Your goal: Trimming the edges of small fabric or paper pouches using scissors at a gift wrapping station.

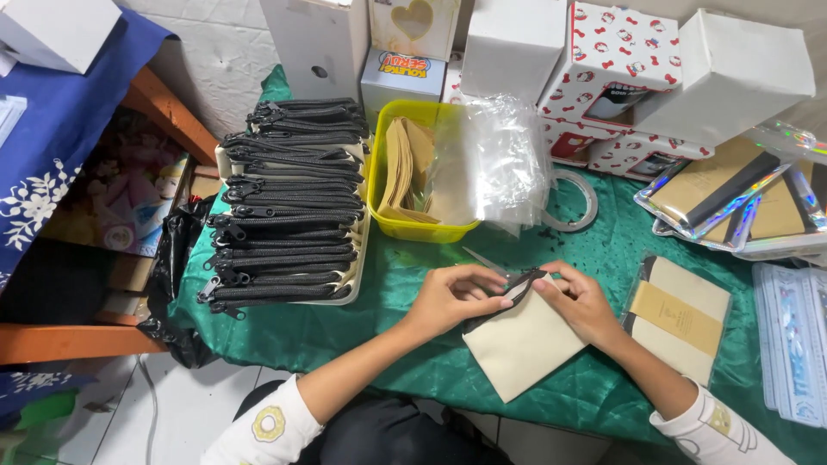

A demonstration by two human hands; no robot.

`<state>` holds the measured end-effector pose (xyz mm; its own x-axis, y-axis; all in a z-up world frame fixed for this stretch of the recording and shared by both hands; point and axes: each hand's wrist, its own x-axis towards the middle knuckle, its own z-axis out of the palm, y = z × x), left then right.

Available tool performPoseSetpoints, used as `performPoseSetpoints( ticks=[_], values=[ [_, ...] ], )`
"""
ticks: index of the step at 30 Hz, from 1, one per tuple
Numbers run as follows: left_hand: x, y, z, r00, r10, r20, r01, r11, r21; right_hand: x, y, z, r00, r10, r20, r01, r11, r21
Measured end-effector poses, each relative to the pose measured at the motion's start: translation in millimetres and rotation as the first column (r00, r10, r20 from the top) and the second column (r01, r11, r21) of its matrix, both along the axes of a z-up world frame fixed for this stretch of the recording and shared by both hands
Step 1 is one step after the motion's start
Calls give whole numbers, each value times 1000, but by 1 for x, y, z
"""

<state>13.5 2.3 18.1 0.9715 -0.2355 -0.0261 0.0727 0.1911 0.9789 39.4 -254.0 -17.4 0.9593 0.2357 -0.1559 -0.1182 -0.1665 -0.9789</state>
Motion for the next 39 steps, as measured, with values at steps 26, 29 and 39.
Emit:
performPoseSetpoints(
  ticks=[26,29,39],
  values=[
    [-4,4,3,945,-269,188,227,949,219,-8,14,28,875,333,351,-231,925,-301],
    [-3,3,-6,948,-266,172,233,954,188,-9,15,28,855,353,380,-237,918,-319],
    [-5,2,-10,927,-98,363,17,975,220,-5,9,21,911,198,362,-111,963,-247]
  ],
)
